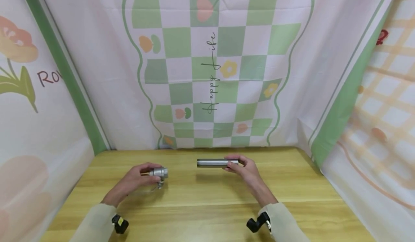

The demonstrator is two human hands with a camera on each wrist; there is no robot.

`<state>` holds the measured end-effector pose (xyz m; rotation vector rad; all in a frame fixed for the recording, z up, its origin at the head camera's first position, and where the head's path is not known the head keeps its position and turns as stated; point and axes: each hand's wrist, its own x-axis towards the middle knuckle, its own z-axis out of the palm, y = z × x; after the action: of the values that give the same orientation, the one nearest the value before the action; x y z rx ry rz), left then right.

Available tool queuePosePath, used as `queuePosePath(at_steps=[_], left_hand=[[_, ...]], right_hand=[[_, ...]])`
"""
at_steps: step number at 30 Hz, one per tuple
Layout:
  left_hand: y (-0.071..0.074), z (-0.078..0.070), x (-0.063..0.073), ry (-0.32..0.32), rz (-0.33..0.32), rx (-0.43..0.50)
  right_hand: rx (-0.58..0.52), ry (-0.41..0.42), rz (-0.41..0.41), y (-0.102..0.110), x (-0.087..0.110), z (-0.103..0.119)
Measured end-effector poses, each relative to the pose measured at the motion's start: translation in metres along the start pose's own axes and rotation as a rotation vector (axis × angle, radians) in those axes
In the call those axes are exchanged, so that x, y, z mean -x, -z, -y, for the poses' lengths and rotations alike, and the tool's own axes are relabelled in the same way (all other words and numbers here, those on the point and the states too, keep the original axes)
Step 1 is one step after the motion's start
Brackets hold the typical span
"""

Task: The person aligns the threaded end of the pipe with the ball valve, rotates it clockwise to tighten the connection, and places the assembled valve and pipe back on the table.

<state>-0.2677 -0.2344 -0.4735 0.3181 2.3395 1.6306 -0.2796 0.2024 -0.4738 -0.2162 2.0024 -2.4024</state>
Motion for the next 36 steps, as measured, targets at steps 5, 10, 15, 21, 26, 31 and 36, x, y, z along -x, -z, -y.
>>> queuePosePath(at_steps=[5, 10, 15, 21, 26, 31, 36], left_hand=[[-0.005, -0.004, 0.0, -0.043, 0.042, -0.013], [-0.01, -0.009, 0.0, -0.052, 0.061, -0.007], [-0.015, -0.012, 0.001, -0.038, 0.062, 0.01], [-0.022, -0.016, -0.002, -0.047, 0.06, 0.01], [-0.028, -0.019, -0.003, -0.057, 0.06, 0.036], [-0.036, -0.02, -0.003, -0.063, 0.067, 0.047], [-0.044, -0.022, -0.003, -0.077, 0.076, 0.056]], right_hand=[[-0.009, -0.018, 0.015, 0.003, 0.0, 0.001], [-0.003, -0.019, 0.037, 0.005, 0.0, 0.001], [0.002, -0.002, 0.055, 0.006, 0.003, 0.004], [0.011, 0.044, 0.078, 0.008, 0.006, 0.007], [0.02, 0.045, 0.083, 0.01, 0.009, 0.009], [0.024, 0.038, 0.076, 0.013, 0.013, 0.011], [0.033, 0.048, 0.083, 0.017, 0.017, 0.011]])
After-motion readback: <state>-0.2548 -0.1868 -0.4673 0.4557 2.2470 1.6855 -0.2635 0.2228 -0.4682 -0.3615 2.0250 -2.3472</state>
